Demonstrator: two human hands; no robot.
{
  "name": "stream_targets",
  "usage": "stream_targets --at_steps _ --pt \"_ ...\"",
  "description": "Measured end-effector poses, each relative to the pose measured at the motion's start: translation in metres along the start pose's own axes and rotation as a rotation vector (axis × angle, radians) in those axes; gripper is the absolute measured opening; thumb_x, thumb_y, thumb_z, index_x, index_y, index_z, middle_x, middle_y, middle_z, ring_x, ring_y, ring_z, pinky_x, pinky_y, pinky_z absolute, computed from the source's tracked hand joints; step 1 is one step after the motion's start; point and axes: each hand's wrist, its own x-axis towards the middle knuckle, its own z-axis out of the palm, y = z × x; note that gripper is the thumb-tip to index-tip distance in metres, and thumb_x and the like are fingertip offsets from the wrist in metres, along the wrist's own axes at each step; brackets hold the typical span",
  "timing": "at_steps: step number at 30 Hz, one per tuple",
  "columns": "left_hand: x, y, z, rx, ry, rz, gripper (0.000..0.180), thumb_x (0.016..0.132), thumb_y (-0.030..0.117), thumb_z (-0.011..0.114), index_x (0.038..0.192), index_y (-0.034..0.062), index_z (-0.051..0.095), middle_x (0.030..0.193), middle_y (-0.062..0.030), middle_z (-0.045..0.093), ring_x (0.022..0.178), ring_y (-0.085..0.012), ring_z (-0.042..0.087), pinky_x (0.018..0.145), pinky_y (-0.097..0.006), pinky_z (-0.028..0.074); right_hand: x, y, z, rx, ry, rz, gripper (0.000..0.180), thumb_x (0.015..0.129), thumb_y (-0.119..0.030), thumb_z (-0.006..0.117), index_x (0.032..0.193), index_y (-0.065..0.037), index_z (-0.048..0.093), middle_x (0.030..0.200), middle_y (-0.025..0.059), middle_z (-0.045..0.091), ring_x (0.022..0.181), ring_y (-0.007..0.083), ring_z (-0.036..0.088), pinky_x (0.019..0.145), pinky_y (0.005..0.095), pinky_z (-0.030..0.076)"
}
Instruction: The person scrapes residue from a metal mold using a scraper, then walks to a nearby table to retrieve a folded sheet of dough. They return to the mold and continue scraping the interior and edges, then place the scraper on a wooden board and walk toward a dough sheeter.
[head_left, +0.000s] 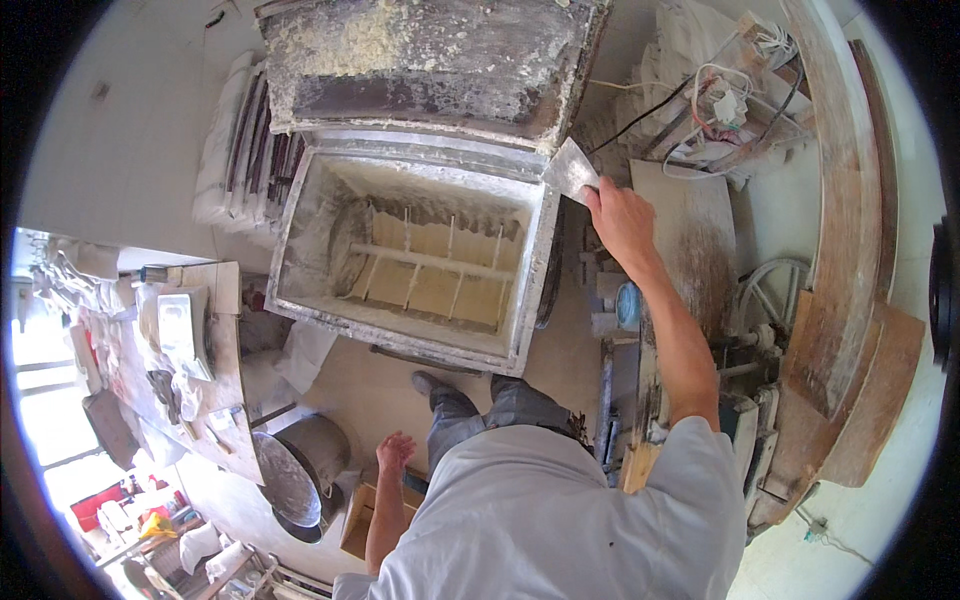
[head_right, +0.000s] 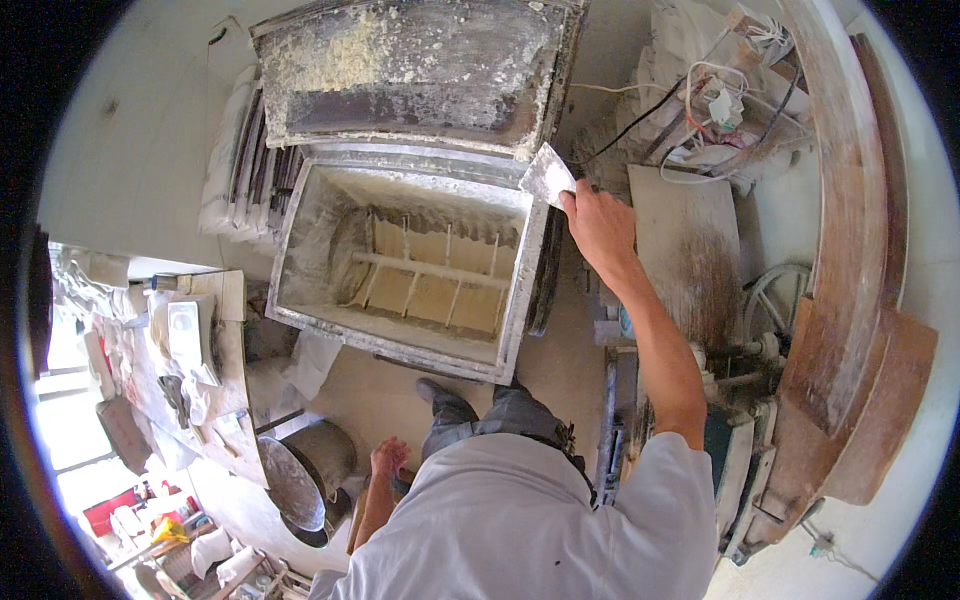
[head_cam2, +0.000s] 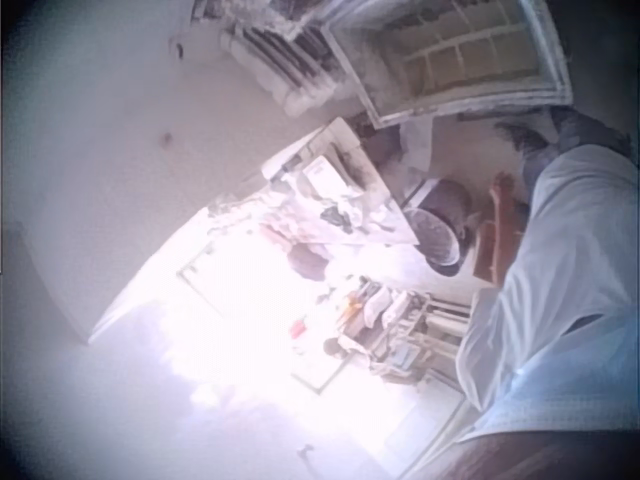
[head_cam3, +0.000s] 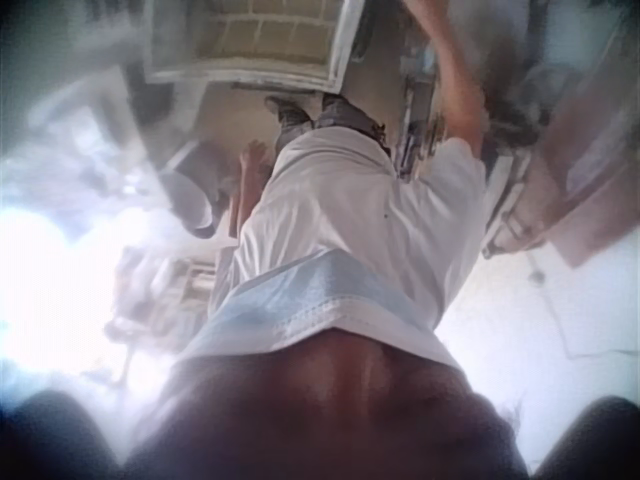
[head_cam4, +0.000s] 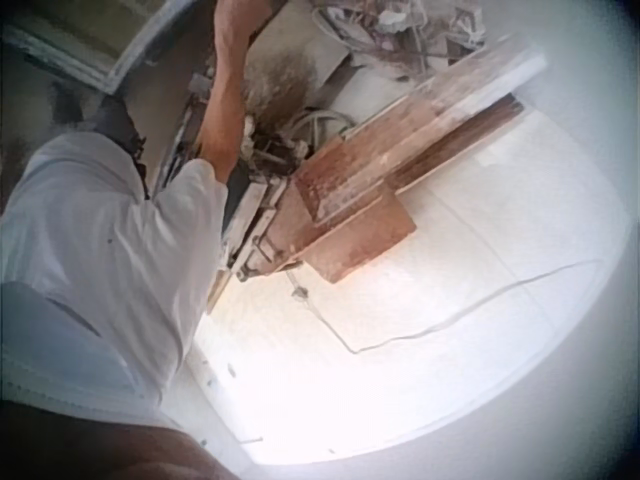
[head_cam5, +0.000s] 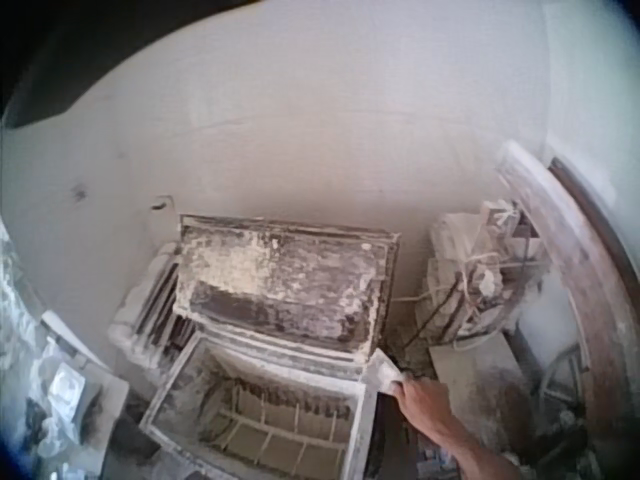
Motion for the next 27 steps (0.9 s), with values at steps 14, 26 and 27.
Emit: stream_targets --at_steps 14,26,27 --pt "-0.011 -0.012 -0.007 -0.053 0.121 -0.032 0.033 0.103 0.021 0.059 0.129 0.0013 0.058 0.095 -0.0177 0.074 0.079 -0.0317 0.076 0.063 -0.043 0.065 -0.071 -0.084 0.128 -0.152 -0.699 -0.850 0.018 0.098 -0.013 0.060 0.092 0.000 0.070 0.064 0.0107 0.062 0.058 0.0207 0.068 0.049 0.0369 0.058" --pt "-0.007 -0.030 -0.032 -0.167 -0.097 -0.004 0.033 0.100 0.021 0.065 0.124 -0.0012 0.059 0.095 -0.0203 0.074 0.075 -0.0315 0.075 0.055 -0.041 0.061 0.095 0.059 0.003 0.910 0.229 0.030 0.039 0.108 -0.032 0.060 0.081 -0.005 0.052 0.066 0.0026 0.059 0.056 0.0116 0.054 0.053 0.0304 0.043" --pt "-0.009 -0.021 -0.028 -0.179 -0.109 0.008 0.033 0.101 0.021 0.064 0.125 -0.0014 0.059 0.095 -0.0195 0.074 0.075 -0.0305 0.075 0.056 -0.040 0.061 0.116 0.069 -0.001 1.011 0.299 0.010 0.038 0.107 -0.032 0.061 0.083 -0.005 0.052 0.065 0.0025 0.059 0.056 0.0114 0.054 0.053 0.0314 0.043"
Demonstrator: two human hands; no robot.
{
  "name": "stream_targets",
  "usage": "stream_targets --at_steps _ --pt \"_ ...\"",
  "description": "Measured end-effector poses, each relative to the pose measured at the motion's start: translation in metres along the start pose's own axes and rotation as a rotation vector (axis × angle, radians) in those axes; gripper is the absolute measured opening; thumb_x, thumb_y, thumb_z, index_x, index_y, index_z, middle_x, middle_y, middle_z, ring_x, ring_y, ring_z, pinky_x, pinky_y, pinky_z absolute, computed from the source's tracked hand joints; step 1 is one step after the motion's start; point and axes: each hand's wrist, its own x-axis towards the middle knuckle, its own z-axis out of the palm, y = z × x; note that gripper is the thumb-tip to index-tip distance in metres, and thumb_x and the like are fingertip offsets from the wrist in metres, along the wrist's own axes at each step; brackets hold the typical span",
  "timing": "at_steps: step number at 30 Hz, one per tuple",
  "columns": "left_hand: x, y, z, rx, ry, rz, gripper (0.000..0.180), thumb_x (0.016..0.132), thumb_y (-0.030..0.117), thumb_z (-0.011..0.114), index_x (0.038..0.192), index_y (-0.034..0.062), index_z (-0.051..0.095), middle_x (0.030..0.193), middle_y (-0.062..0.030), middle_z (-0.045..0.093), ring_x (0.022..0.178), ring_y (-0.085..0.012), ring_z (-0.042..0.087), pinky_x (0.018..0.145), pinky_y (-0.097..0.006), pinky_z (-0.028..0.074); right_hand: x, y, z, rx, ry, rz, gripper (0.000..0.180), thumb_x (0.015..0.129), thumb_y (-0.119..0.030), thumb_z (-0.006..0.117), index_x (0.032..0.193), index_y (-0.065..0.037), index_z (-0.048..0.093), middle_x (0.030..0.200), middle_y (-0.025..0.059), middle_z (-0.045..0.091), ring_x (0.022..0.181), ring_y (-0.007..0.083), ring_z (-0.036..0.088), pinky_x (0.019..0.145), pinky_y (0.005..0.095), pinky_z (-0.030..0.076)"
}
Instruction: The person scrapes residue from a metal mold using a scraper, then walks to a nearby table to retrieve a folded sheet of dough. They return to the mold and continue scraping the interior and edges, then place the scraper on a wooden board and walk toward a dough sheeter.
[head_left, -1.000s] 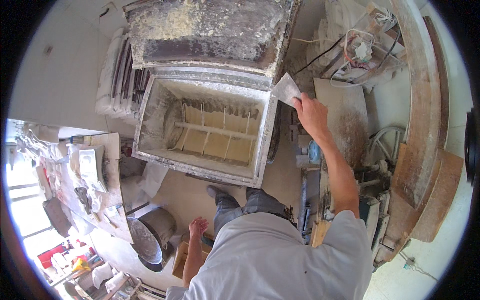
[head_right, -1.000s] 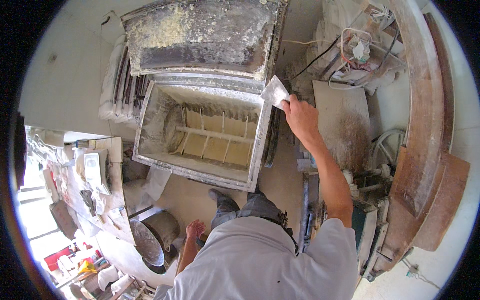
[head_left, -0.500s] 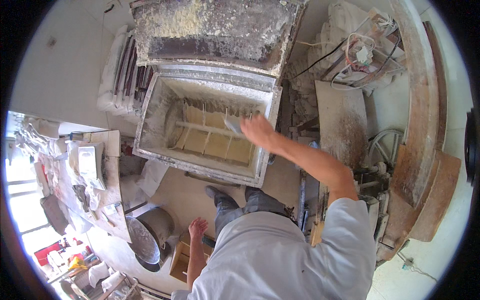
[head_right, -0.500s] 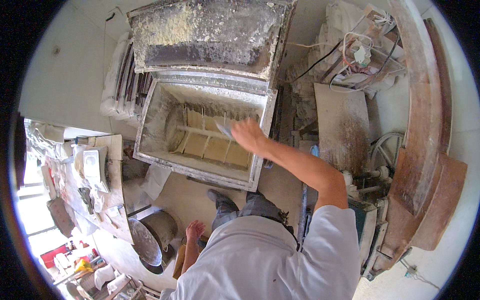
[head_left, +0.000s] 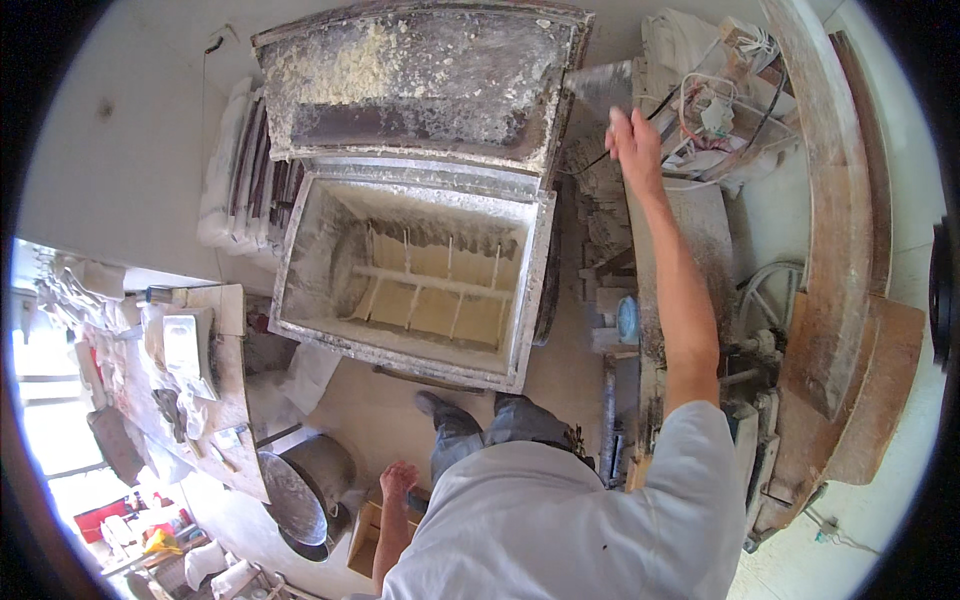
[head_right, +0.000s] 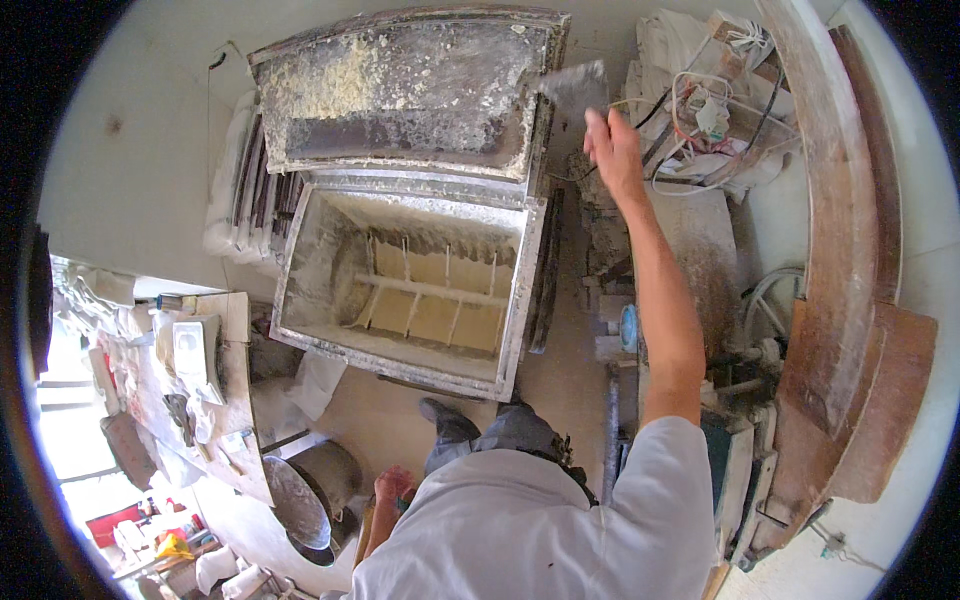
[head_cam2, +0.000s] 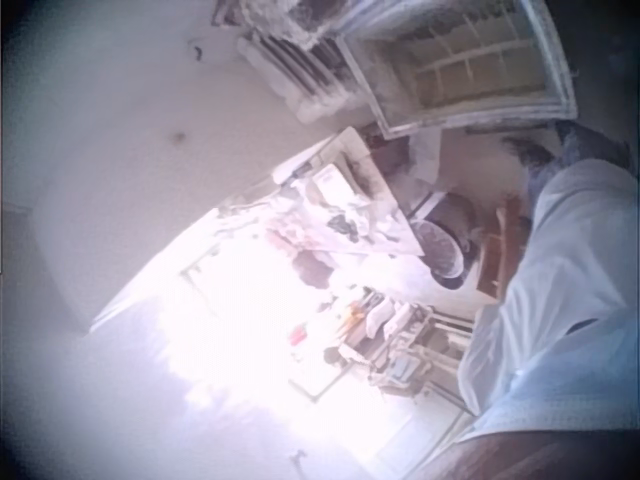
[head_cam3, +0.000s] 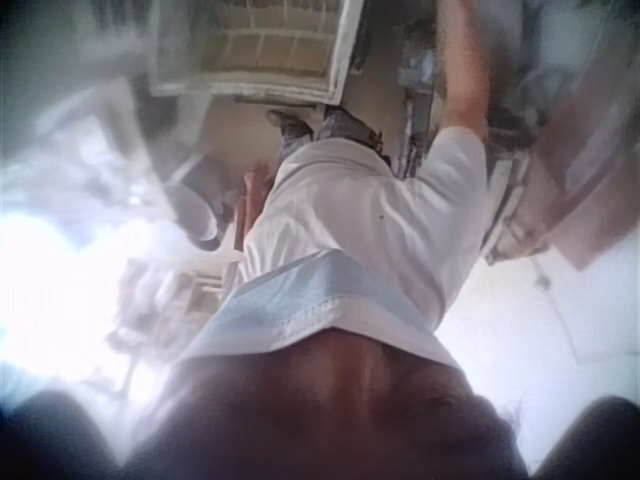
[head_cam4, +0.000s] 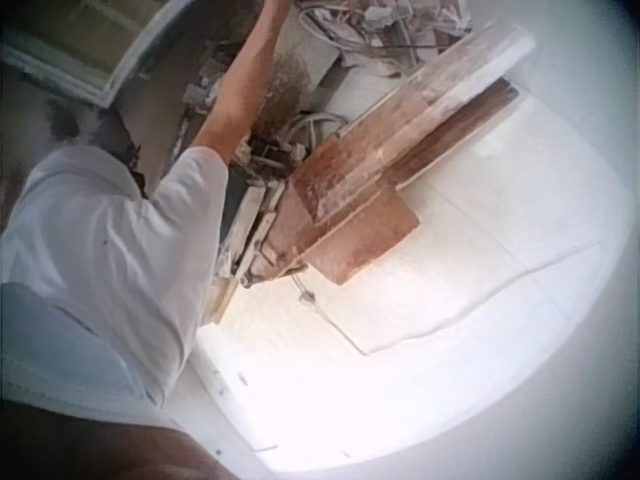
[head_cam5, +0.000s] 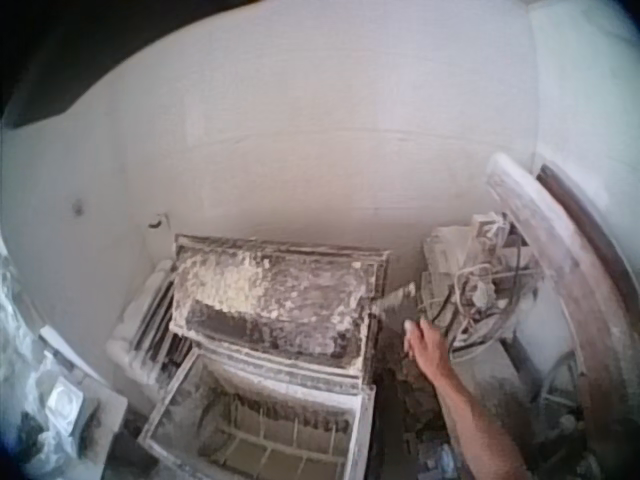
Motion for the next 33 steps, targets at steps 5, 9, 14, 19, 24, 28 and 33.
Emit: stream_targets --at_steps 5,9,14,19,24,28,33 --pt "-0.025 0.038 0.043 0.159 0.171 0.071 0.033 0.101 0.019 0.061 0.127 -0.0013 0.060 0.096 -0.0154 0.074 0.079 -0.0251 0.075 0.065 -0.035 0.062 0.040 0.049 0.022 0.163 -0.012 0.117 0.038 0.107 -0.034 0.060 0.084 -0.004 0.055 0.065 0.0012 0.058 0.056 0.0103 0.053 0.053 0.0292 0.042" --pt "-0.041 0.046 0.065 0.163 0.167 0.083 0.034 0.102 0.021 0.061 0.129 -0.0006 0.060 0.098 -0.0151 0.075 0.079 -0.0240 0.075 0.066 -0.033 0.062 -0.024 0.065 0.046 -0.071 -0.058 0.108 0.042 0.106 -0.037 0.061 0.080 -0.005 0.053 0.063 0.0009 0.057 0.056 0.0130 0.054 0.054 0.0340 0.044" --pt "-0.034 0.031 0.060 0.226 0.143 0.004 0.035 0.103 0.023 0.061 0.129 -0.0004 0.060 0.099 -0.0157 0.075 0.080 -0.0248 0.075 0.066 -0.033 0.062 -0.066 0.035 0.045 -0.484 -0.094 -0.246 0.041 0.105 -0.035 0.064 0.081 -0.004 0.052 0.060 0.0152 0.057 0.053 0.0328 0.058 0.053 0.0424 0.044" --pt "-0.020 0.031 0.053 0.275 0.131 0.003 0.036 0.102 0.026 0.062 0.129 0.0007 0.061 0.101 -0.0148 0.075 0.081 -0.0248 0.075 0.068 -0.033 0.062 -0.039 0.004 0.030 -0.596 0.074 -0.309 0.038 0.105 -0.038 0.062 0.088 -0.004 0.057 0.063 0.0204 0.059 0.060 0.0449 0.062 0.051 0.0518 0.045" --pt "-0.021 0.034 0.063 0.194 0.114 0.056 0.035 0.104 0.022 0.059 0.132 -0.0004 0.058 0.100 -0.0174 0.074 0.077 -0.0263 0.075 0.064 -0.035 0.063 -0.060 -0.010 0.042 -0.679 -0.177 -0.165 0.038 0.105 -0.033 0.064 0.085 -0.002 0.057 0.063 0.0246 0.057 0.061 0.0466 0.061 0.053 0.0530 0.045" --pt "-0.023 0.028 0.068 0.277 0.201 -0.035 0.034 0.105 0.024 0.056 0.131 0.0030 0.062 0.104 -0.0140 0.076 0.085 -0.0233 0.075 0.072 -0.033 0.061 -0.066 -0.029 0.053 -0.642 -0.216 -0.255 0.038 0.104 -0.035 0.064 0.089 -0.001 0.058 0.068 0.0260 0.060 0.068 0.0485 0.063 0.057 0.0542 0.047" --pt "-0.024 0.015 0.061 0.231 0.197 -0.027 0.033 0.105 0.024 0.056 0.131 0.0041 0.062 0.104 -0.0144 0.076 0.084 -0.0242 0.075 0.072 -0.034 0.060 -0.058 -0.057 0.038 -0.720 -0.182 -0.210 0.035 0.105 -0.036 0.063 0.091 -0.003 0.061 0.068 0.0225 0.063 0.067 0.0455 0.065 0.057 0.0549 0.049"
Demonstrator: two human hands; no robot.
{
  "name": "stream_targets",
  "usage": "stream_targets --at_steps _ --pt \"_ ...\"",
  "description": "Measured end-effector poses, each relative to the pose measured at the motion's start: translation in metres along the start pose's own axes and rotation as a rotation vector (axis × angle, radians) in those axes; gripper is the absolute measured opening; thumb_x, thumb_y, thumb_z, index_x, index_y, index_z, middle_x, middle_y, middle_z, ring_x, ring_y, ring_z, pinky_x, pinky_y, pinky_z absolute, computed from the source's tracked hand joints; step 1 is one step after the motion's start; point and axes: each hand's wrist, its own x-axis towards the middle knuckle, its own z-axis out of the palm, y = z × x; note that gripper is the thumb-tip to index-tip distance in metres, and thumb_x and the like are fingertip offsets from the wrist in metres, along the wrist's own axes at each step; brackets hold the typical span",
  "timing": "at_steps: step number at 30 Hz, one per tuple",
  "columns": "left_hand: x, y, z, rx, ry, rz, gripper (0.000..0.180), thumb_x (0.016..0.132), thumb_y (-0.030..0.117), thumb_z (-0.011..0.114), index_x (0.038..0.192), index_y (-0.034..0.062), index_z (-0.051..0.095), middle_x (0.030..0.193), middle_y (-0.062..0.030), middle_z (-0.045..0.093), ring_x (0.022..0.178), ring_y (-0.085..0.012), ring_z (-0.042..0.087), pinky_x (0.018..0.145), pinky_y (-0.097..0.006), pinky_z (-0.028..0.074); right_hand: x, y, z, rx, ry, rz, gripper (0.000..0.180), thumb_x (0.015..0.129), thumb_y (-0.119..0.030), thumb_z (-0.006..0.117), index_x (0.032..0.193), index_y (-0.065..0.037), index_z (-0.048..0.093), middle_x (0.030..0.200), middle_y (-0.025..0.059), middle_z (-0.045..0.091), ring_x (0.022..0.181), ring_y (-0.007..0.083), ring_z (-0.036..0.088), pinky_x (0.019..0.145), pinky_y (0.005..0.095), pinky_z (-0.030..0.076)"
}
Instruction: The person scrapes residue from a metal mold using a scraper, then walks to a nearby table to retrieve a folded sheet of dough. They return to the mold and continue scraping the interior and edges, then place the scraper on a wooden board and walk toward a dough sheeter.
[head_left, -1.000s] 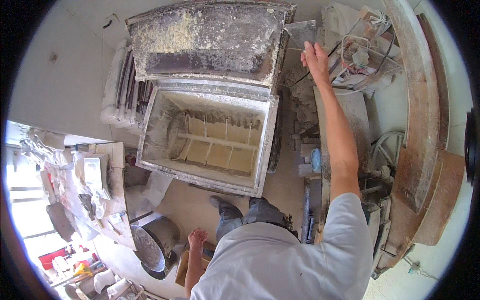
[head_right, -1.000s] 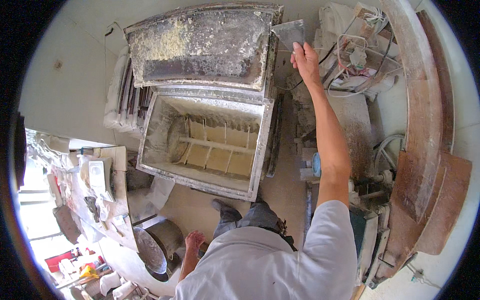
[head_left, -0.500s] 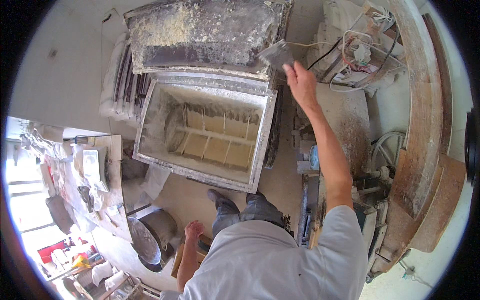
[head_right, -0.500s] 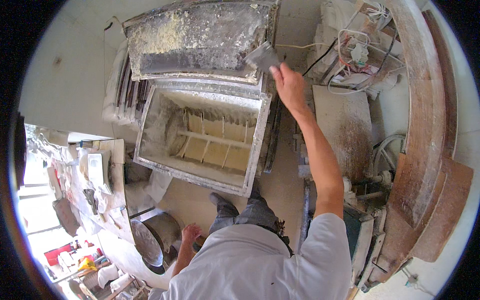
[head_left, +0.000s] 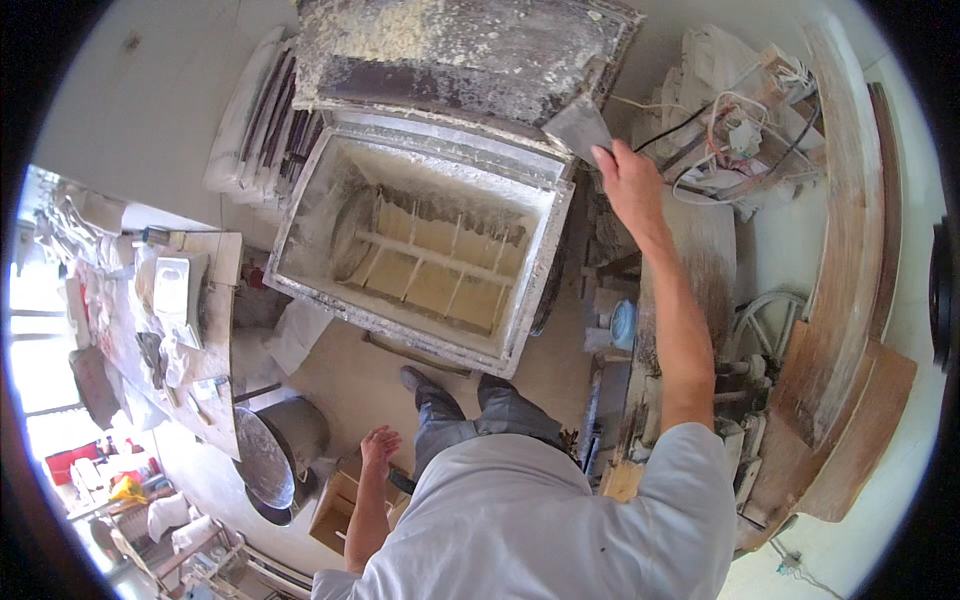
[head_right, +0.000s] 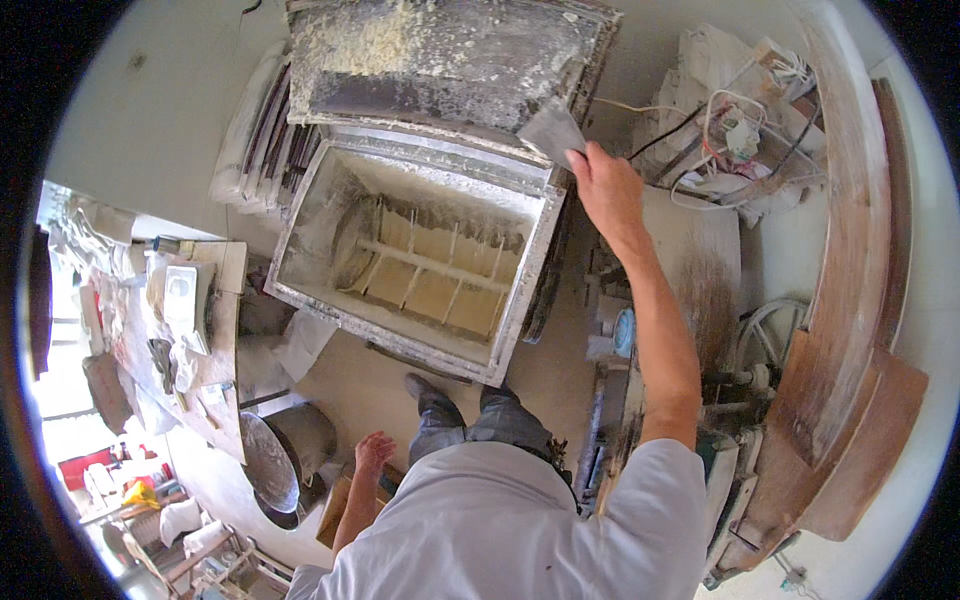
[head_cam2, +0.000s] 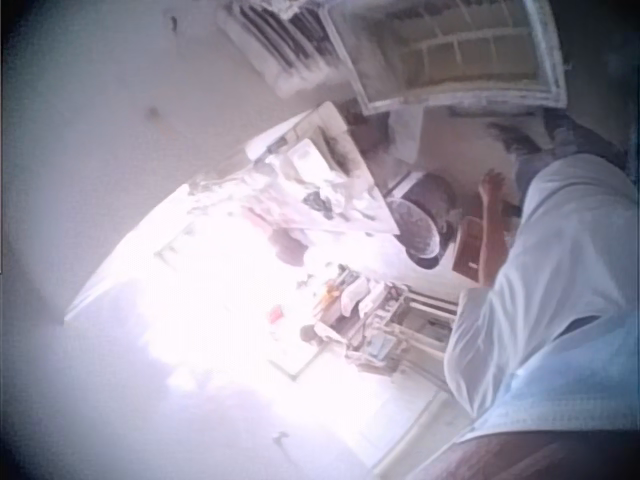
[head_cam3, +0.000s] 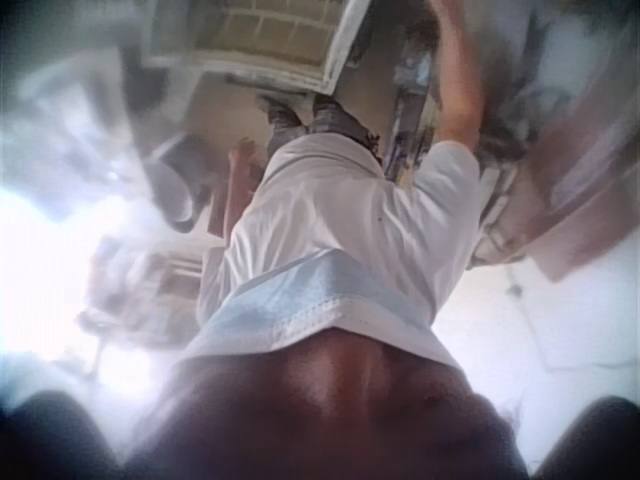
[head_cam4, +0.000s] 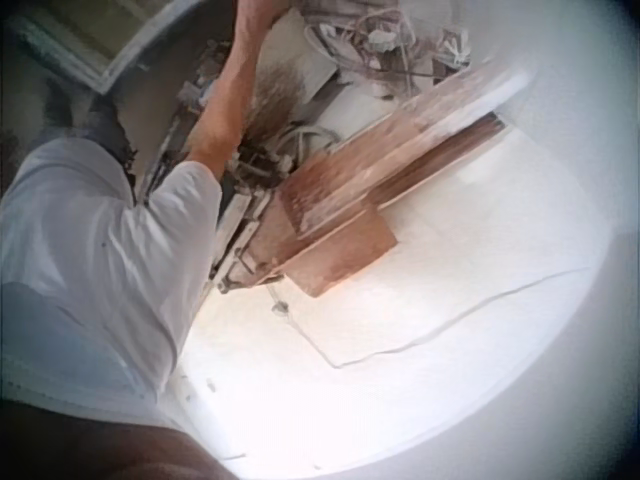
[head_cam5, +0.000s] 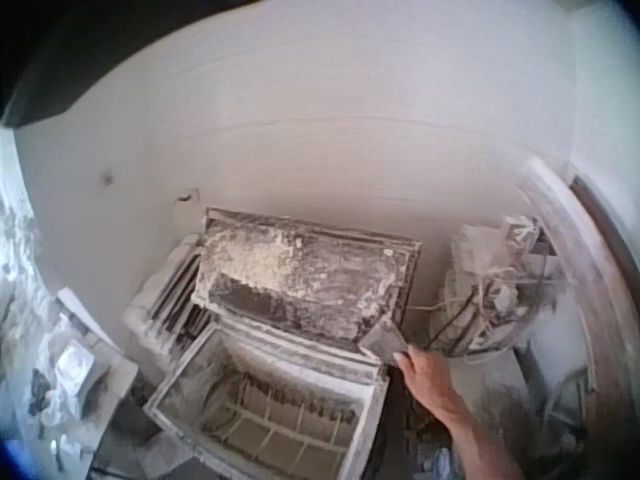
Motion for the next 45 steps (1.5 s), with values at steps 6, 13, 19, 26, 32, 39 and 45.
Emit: stream_targets --at_steps 6,13,19,26,32,39,45 --pt "0.012 -0.035 -0.018 -0.056 -0.009 -0.032 0.035 0.104 0.024 0.057 0.132 0.0036 0.062 0.105 -0.0158 0.076 0.083 -0.0261 0.076 0.070 -0.036 0.060 -0.022 0.008 -0.021 -0.245 -0.152 0.060 0.035 0.105 -0.036 0.060 0.092 -0.004 0.062 0.077 0.0214 0.068 0.077 0.0456 0.068 0.066 0.0574 0.051" --pt "0.040 -0.050 -0.034 -0.092 -0.024 -0.081 0.035 0.105 0.023 0.060 0.133 0.0024 0.058 0.103 -0.0208 0.075 0.080 -0.0311 0.077 0.062 -0.040 0.064 -0.011 0.000 -0.007 -0.277 -0.212 0.165 0.041 0.104 -0.042 0.057 0.097 -0.002 0.063 0.089 0.0265 0.069 0.090 0.0505 0.066 0.074 0.0607 0.050" --pt "0.047 -0.036 -0.031 -0.081 -0.025 -0.023 0.037 0.106 0.022 0.056 0.137 0.0006 0.057 0.109 -0.0212 0.075 0.087 -0.0312 0.077 0.068 -0.040 0.064 0.005 -0.018 0.010 -0.351 -0.209 0.182 0.041 0.103 -0.042 0.058 0.098 -0.002 0.067 0.094 0.0240 0.072 0.093 0.0490 0.067 0.077 0.0603 0.052" --pt "0.064 -0.028 -0.054 -0.146 -0.045 -0.059 0.040 0.102 0.019 0.055 0.137 -0.0009 0.058 0.108 -0.0193 0.075 0.087 -0.0297 0.077 0.072 -0.040 0.062 0.047 -0.075 0.050 -0.359 -0.279 0.150 0.042 0.104 -0.041 0.057 0.108 -0.002 0.071 0.100 0.0245 0.073 0.097 0.0473 0.068 0.082 0.0586 0.053" --pt "0.090 -0.011 -0.107 -0.206 -0.044 -0.067 0.038 0.102 0.015 0.053 0.135 -0.0017 0.059 0.106 -0.0210 0.075 0.086 -0.0339 0.076 0.071 -0.042 0.062 0.092 -0.154 0.111 -0.325 -0.263 0.123 0.041 0.104 -0.040 0.058 0.108 -0.002 0.072 0.098 0.0243 0.073 0.096 0.0478 0.068 0.082 0.0589 0.053" --pt "0.118 0.206 -0.138 -0.068 0.305 0.563 0.027 0.102 0.021 0.058 0.084 0.0017 0.065 0.076 -0.0035 0.064 0.067 -0.0114 0.060 0.059 -0.031 0.048 0.143 -0.245 0.181 -0.312 -0.266 0.110 0.041 0.102 -0.043 0.060 0.101 -0.003 0.072 0.097 0.0242 0.073 0.097 0.0476 0.069 0.080 0.0597 0.053" --pt "0.184 0.584 0.016 -0.206 -0.350 0.895 0.039 0.108 0.031 0.055 0.118 -0.0043 0.069 0.109 -0.0133 0.074 0.103 -0.0230 0.072 0.093 -0.036 0.057 0.175 -0.318 0.233 -0.297 -0.232 0.112 0.040 0.102 -0.040 0.063 0.101 -0.002 0.072 0.094 0.0248 0.074 0.090 0.0464 0.072 0.079 0.0582 0.057"
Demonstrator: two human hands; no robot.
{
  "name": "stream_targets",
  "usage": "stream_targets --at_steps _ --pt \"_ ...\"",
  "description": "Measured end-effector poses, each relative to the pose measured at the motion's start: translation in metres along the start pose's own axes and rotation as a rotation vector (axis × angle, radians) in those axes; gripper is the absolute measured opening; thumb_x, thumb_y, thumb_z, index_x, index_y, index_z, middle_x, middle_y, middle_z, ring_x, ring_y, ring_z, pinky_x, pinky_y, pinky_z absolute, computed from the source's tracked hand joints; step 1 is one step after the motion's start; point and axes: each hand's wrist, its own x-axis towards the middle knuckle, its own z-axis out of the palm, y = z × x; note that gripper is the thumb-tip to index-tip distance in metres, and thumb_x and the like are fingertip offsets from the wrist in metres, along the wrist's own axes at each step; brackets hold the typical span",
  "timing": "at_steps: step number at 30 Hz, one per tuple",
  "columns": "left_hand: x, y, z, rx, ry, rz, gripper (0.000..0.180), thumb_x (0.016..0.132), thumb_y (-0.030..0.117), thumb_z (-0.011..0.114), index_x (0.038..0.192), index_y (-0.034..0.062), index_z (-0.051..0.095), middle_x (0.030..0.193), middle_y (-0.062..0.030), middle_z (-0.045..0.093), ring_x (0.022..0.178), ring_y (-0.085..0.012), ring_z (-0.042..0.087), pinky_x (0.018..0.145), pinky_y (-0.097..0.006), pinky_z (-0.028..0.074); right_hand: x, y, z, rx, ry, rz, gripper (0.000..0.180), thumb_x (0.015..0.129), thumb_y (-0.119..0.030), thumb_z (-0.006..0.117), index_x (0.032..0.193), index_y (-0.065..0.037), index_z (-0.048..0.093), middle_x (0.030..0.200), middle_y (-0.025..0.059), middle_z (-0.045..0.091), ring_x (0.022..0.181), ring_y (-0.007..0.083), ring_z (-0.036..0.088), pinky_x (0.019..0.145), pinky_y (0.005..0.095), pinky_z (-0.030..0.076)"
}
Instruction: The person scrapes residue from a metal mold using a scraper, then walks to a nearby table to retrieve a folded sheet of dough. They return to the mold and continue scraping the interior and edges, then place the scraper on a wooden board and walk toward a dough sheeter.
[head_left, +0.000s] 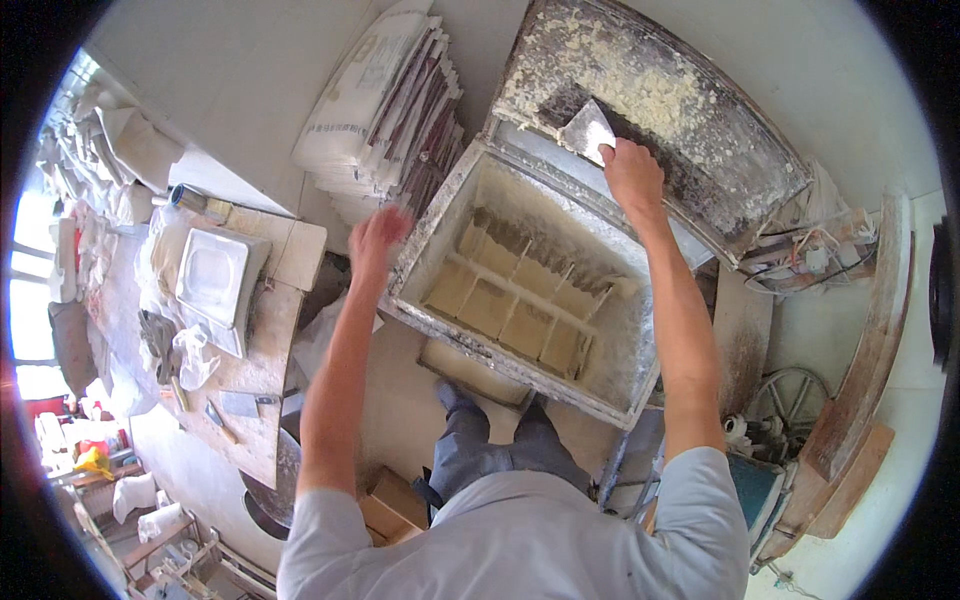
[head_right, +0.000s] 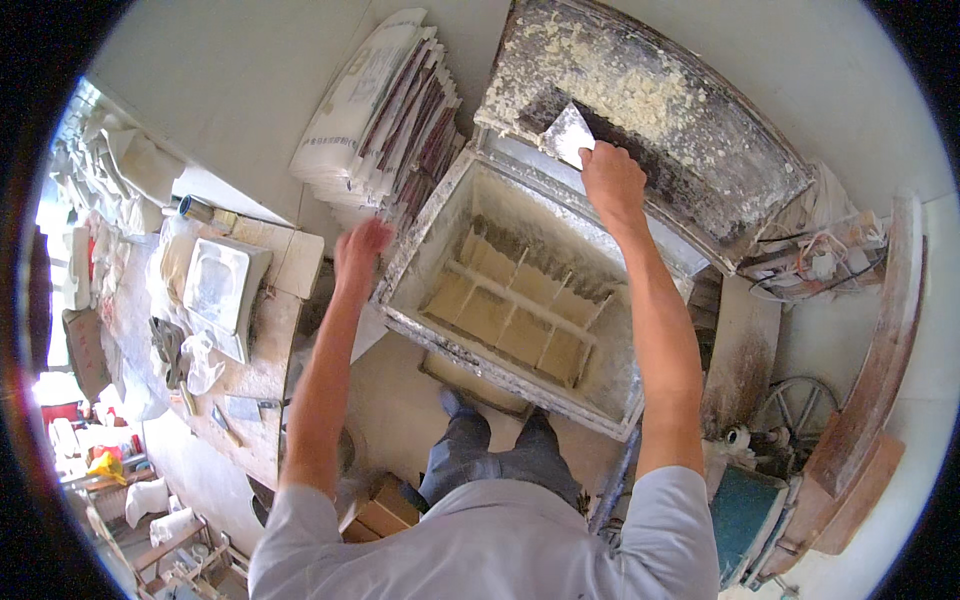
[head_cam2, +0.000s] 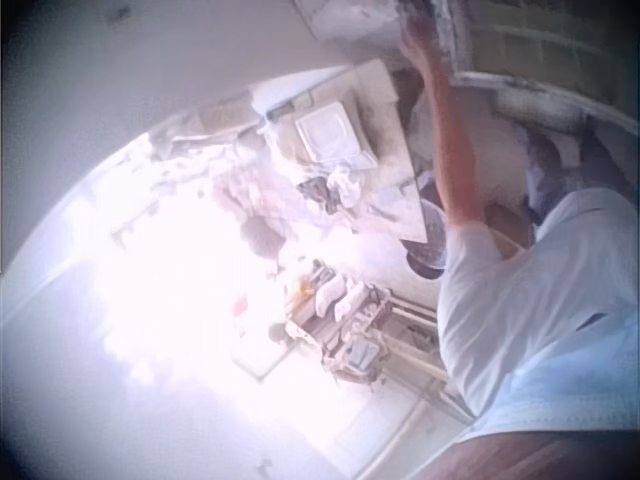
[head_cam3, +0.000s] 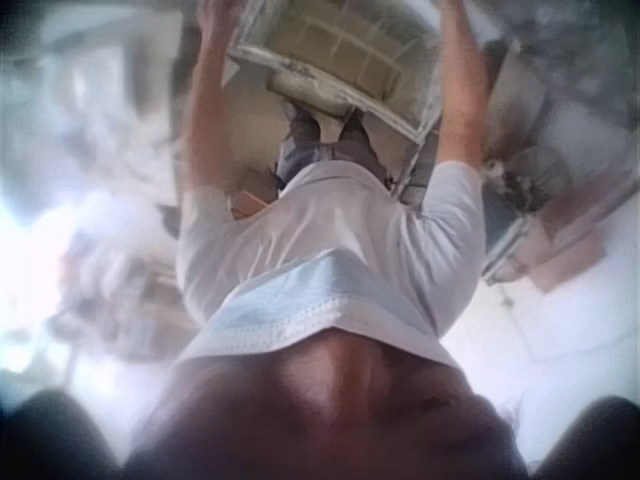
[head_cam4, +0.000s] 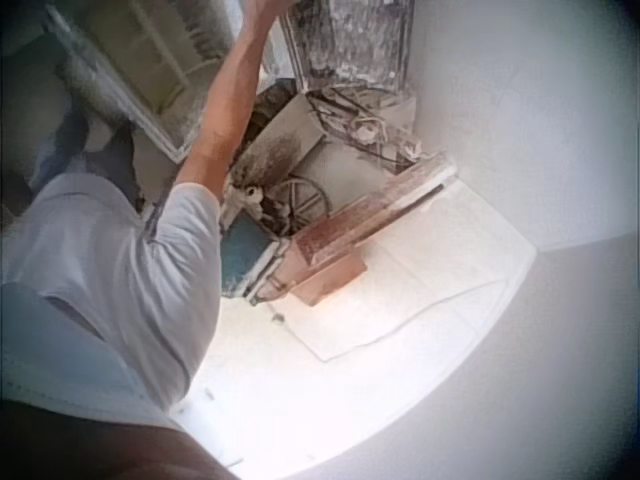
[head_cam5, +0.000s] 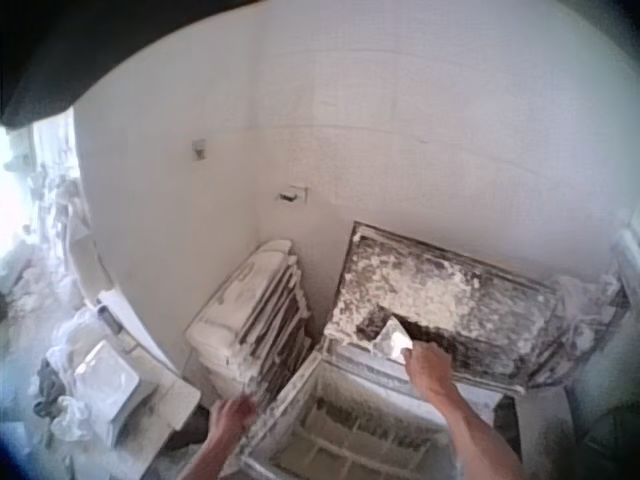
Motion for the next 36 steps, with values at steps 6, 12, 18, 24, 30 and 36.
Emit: stream_targets --at_steps 6,12,18,24,30,36 --pt "0.213 0.031 0.193 -0.268 -0.264 -0.625 0.061 0.112 0.047 0.040 0.136 -0.0082 0.052 0.138 -0.0262 0.061 0.116 -0.0362 0.067 0.106 -0.050 0.051 0.018 -0.055 0.016 0.011 0.031 -0.003 0.038 0.101 -0.039 0.064 0.098 -0.002 0.071 0.091 0.0236 0.073 0.088 0.0453 0.072 0.074 0.0568 0.057" --pt "0.234 0.029 0.233 -0.371 -0.388 -0.592 0.067 0.113 0.050 0.030 0.144 -0.0061 0.048 0.139 -0.0210 0.063 0.123 -0.0371 0.064 0.110 -0.055 0.049 0.033 -0.076 0.034 0.092 0.027 -0.021 0.040 0.102 -0.041 0.062 0.099 -0.002 0.071 0.090 0.0230 0.073 0.087 0.0452 0.072 0.074 0.0576 0.057" --pt "0.212 0.053 0.237 -0.270 -0.394 -0.532 0.051 0.115 0.042 0.033 0.137 0.0030 0.057 0.134 -0.0159 0.068 0.119 -0.0349 0.066 0.108 -0.055 0.050 0.036 -0.081 0.047 0.148 0.062 -0.038 0.038 0.102 -0.043 0.062 0.101 -0.006 0.071 0.090 0.0221 0.074 0.084 0.0464 0.072 0.072 0.0583 0.057" --pt "0.212 0.041 0.240 -0.321 -0.378 -0.559 0.048 0.115 0.040 0.034 0.134 0.0041 0.059 0.131 -0.0150 0.069 0.117 -0.0344 0.067 0.108 -0.054 0.051 0.017 -0.070 0.054 0.228 0.073 -0.117 0.033 0.103 -0.038 0.061 0.100 -0.005 0.068 0.085 0.0239 0.072 0.085 0.0478 0.070 0.071 0.0587 0.054" --pt "0.218 0.027 0.231 -0.186 -0.294 -0.598 0.047 0.114 0.038 0.041 0.140 0.0003 0.052 0.137 -0.0184 0.063 0.124 -0.0372 0.062 0.109 -0.054 0.051 -0.127 -0.014 0.076 -0.140 -0.400 -0.343 0.021 0.099 -0.021 0.063 0.087 -0.004 0.065 0.072 0.0172 0.070 0.064 0.0381 0.070 0.058 0.0520 0.054" --pt "0.223 0.013 0.212 0.013 -0.240 -0.314 0.041 0.111 0.040 0.048 0.124 0.0019 0.057 0.108 -0.0117 0.061 0.083 -0.0266 0.065 0.076 -0.044 0.056 -0.234 0.114 0.052 -0.096 -0.303 -0.055 0.032 0.103 -0.032 0.060 0.117 -0.003 0.061 0.071 0.0174 0.069 0.065 0.0404 0.070 0.060 0.0533 0.055"
